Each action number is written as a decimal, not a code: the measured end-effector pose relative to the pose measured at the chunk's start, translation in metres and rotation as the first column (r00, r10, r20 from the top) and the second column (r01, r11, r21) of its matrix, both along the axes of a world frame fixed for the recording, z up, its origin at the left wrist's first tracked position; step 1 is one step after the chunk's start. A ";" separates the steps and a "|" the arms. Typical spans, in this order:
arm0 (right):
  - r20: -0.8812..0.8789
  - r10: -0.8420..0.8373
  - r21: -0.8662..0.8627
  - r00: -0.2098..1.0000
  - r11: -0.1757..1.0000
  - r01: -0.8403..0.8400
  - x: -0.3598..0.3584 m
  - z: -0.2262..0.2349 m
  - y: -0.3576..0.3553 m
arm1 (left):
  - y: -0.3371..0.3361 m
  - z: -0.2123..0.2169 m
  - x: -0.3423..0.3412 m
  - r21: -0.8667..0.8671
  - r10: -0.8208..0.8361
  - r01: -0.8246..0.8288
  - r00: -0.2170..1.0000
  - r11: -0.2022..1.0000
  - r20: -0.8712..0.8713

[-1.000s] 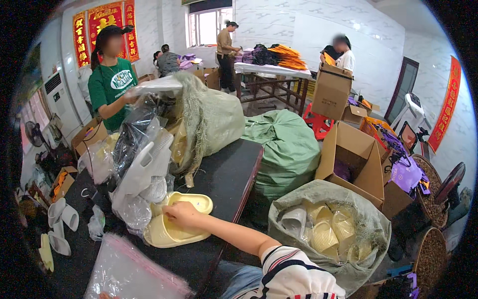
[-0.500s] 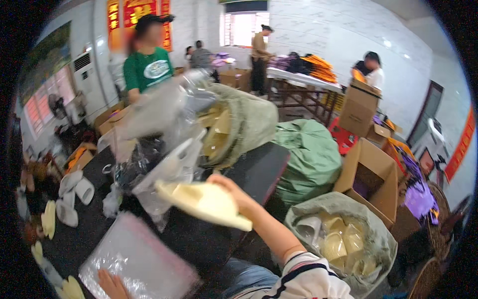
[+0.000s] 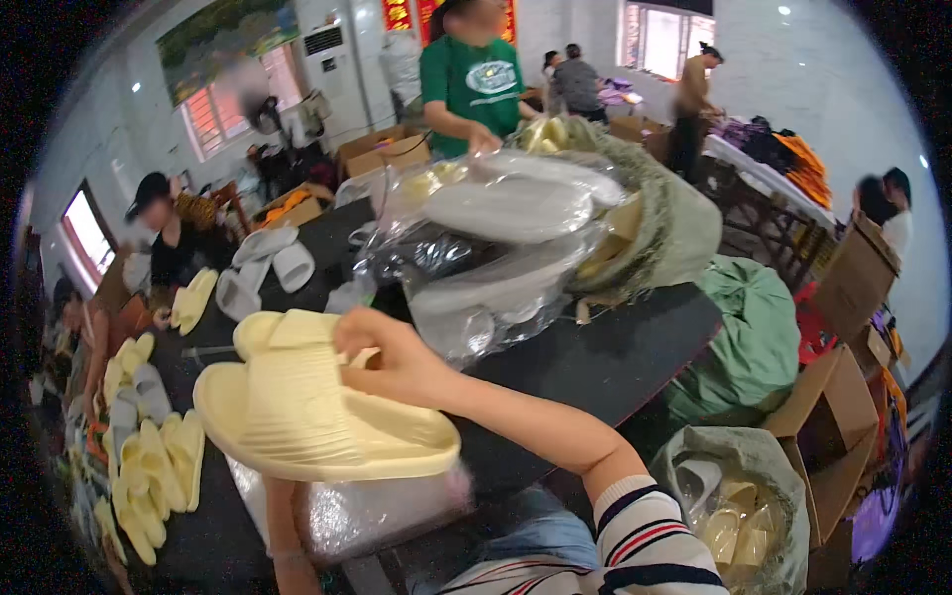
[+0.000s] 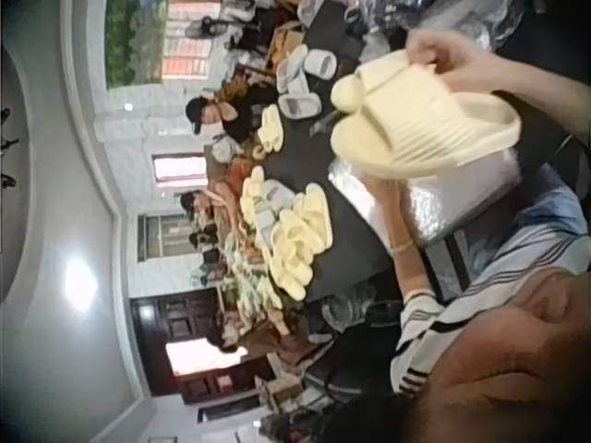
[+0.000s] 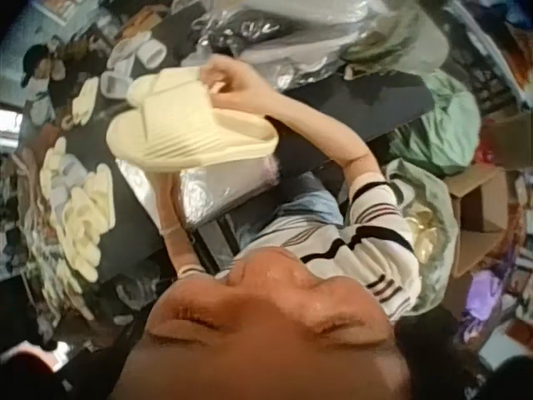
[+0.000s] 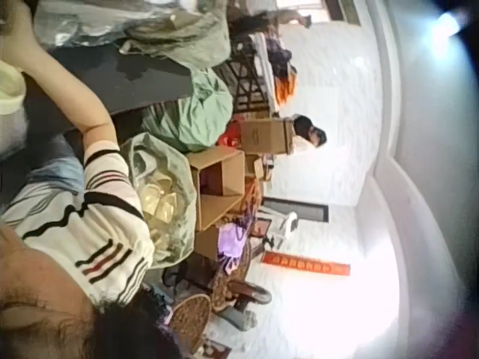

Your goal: The person repeatedly picks up pairs of yellow and black plastic slippers, places them into clear plastic bags, and sets the packaged pairs aside on the table. The process is repeated continuously with multiple pairs of slippers.

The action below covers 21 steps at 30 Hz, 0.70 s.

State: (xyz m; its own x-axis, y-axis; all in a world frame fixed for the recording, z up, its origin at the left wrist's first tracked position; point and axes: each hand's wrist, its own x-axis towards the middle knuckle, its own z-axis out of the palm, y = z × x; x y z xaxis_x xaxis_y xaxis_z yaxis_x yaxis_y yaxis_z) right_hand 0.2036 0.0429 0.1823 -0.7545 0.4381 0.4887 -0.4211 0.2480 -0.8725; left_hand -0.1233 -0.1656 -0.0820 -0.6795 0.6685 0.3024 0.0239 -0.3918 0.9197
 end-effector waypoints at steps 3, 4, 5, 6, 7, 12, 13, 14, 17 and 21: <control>0.057 -0.056 0.185 0.997 0.982 0.044 -0.052 -0.018 -0.018 | -0.010 0.039 0.014 -0.129 0.047 -0.064 0.990 0.989 -0.136; 0.000 -0.070 0.230 0.998 0.971 0.068 -0.070 -0.029 -0.022 | -0.014 0.048 0.017 -0.159 0.074 -0.110 0.974 0.981 -0.213; -0.018 -0.074 0.208 0.997 0.975 0.076 -0.083 -0.041 -0.022 | -0.014 0.058 0.018 -0.180 0.089 -0.148 0.949 0.973 -0.303; -0.001 -0.047 0.127 0.999 0.991 0.047 -0.105 -0.063 -0.022 | -0.024 0.069 0.019 -0.198 0.119 -0.214 0.907 0.956 -0.405; -0.053 -0.080 0.217 0.995 0.972 0.090 -0.119 -0.081 -0.021 | -0.025 0.077 0.020 -0.209 0.127 -0.261 0.857 0.942 -0.500; 0.123 -0.080 0.276 0.989 0.960 0.043 -0.112 -0.119 -0.013 | -0.003 0.086 0.021 0.179 0.129 -0.191 0.943 0.965 0.307; 0.097 -0.117 0.308 0.988 0.948 0.082 -0.106 -0.125 -0.007 | 0.006 0.106 0.034 0.117 0.083 -0.160 0.866 0.980 0.494; 0.063 -0.142 0.334 0.988 0.936 0.113 -0.103 -0.129 -0.004 | 0.003 0.103 0.030 0.079 0.098 -0.149 0.886 0.986 0.454; 0.099 -0.171 0.300 0.980 0.945 0.135 -0.094 -0.151 0.010 | 0.000 0.082 0.020 0.013 0.141 -0.154 0.935 0.988 0.326; 0.053 -0.188 0.314 0.981 0.936 0.162 -0.091 -0.171 0.008 | -0.004 0.084 0.028 -0.206 0.317 -0.453 0.823 0.868 -0.472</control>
State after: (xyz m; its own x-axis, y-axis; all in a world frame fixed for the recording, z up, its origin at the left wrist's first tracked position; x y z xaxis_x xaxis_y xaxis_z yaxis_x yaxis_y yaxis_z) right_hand 0.1130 0.0511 0.0118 -0.7222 0.4053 0.5605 -0.2778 0.5722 -0.7717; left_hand -0.0958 -0.1694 0.0018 -0.7577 0.4804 0.4417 0.5130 0.0202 0.8581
